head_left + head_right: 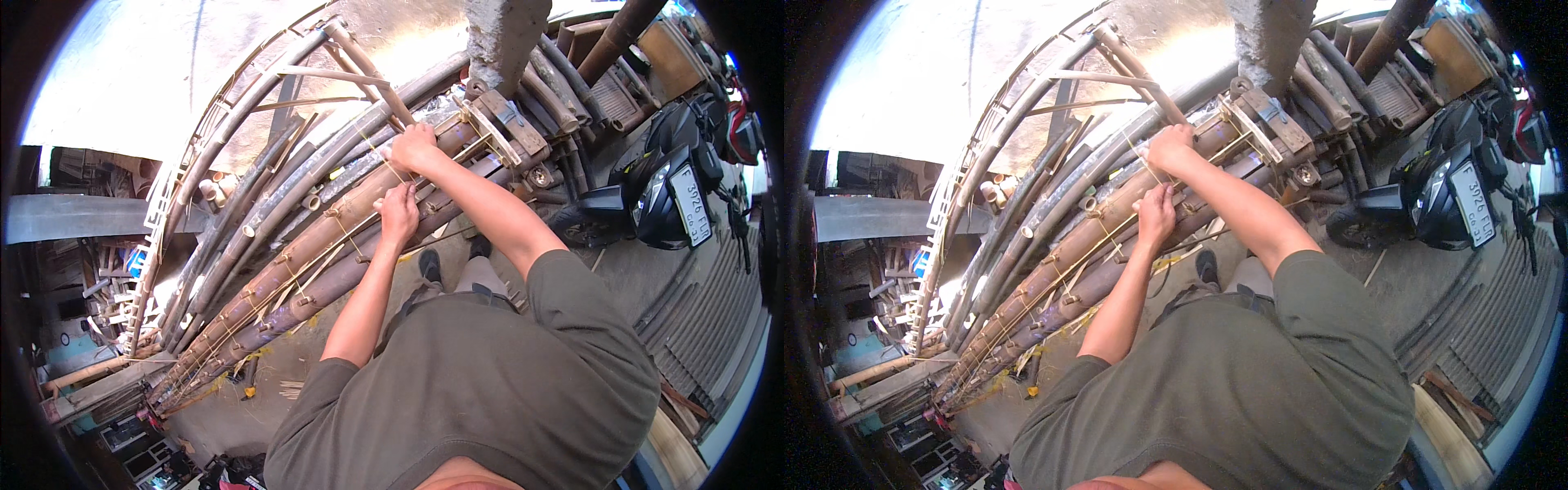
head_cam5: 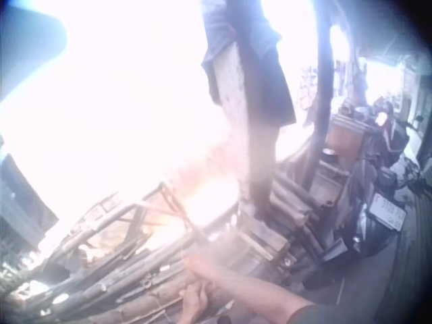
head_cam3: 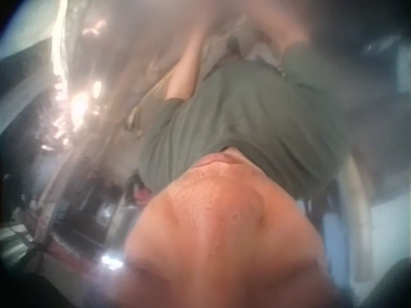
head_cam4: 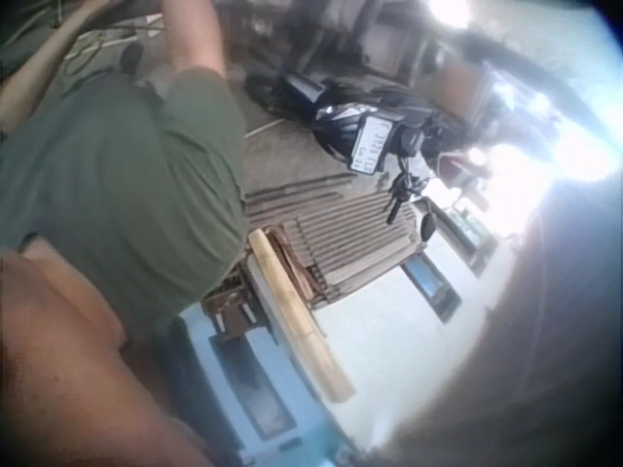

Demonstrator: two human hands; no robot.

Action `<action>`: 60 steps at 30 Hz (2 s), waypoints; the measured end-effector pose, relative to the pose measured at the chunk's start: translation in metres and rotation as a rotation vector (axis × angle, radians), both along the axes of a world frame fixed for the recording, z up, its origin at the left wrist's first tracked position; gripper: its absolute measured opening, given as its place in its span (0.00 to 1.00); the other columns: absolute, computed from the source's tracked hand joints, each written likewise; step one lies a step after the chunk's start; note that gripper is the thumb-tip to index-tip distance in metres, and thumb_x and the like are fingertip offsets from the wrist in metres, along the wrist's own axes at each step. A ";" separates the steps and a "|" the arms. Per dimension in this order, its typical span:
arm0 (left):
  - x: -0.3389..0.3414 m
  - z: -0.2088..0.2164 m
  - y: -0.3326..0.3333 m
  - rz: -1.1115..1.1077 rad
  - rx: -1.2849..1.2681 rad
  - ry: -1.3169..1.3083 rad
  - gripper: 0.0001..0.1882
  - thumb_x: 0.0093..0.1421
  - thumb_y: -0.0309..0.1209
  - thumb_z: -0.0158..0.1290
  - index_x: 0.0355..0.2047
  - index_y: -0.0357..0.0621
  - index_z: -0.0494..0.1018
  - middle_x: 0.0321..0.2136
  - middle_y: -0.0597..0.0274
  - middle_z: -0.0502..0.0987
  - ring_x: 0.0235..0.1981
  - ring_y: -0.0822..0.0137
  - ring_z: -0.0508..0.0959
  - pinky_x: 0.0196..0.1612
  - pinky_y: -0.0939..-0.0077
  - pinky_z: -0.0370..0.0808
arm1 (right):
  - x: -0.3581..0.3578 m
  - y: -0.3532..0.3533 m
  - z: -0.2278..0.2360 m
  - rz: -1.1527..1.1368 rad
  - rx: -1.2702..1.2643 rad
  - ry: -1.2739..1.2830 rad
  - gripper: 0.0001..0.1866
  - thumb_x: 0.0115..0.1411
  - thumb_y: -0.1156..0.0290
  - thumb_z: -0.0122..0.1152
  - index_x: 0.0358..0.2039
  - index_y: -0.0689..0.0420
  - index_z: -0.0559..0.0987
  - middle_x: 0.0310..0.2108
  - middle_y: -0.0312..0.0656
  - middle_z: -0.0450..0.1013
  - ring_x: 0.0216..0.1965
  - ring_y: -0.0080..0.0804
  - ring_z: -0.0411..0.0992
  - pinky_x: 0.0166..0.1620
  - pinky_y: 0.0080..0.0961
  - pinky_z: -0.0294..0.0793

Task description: The person repeatedly ties thin bamboo sticks to a horizontal bamboo rack using yellow plastic ties. They pick up sticks from a pile on the floor, position them against the rack, wrap the ties around the sticks and rack, and secure them. The process is repeated multiple times throughout the clip.

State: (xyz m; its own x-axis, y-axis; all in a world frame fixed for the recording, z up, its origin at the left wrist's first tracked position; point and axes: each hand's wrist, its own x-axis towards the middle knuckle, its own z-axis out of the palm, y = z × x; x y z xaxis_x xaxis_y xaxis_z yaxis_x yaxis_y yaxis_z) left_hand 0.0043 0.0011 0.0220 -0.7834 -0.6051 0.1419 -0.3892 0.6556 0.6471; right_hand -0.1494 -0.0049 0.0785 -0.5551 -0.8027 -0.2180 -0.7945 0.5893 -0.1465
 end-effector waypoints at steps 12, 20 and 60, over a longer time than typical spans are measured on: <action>-0.001 -0.011 0.002 0.003 -0.110 0.161 0.09 0.64 0.33 0.48 0.33 0.46 0.77 0.28 0.58 0.78 0.35 0.58 0.75 0.39 0.61 0.58 | 0.021 0.060 0.021 -0.287 -1.275 -1.427 0.17 0.66 0.61 0.54 0.22 0.56 0.72 0.21 0.33 0.70 0.21 0.17 0.64 0.25 0.19 0.64; -0.005 0.004 0.000 0.058 -0.152 -0.045 0.10 0.66 0.34 0.48 0.34 0.47 0.78 0.25 0.60 0.79 0.29 0.62 0.77 0.37 0.63 0.63 | 0.102 0.159 -0.064 0.176 -0.459 -0.832 0.12 0.53 0.67 0.53 0.19 0.62 0.74 0.21 0.54 0.72 0.24 0.51 0.71 0.31 0.44 0.70; -0.165 0.020 0.080 0.084 0.201 -0.353 0.11 0.65 0.41 0.48 0.38 0.50 0.73 0.28 0.51 0.79 0.34 0.46 0.78 0.40 0.53 0.66 | -0.054 0.102 0.098 0.383 -0.541 -1.143 0.30 0.68 0.47 0.37 0.31 0.60 0.80 0.28 0.47 0.74 0.31 0.39 0.72 0.40 0.36 0.70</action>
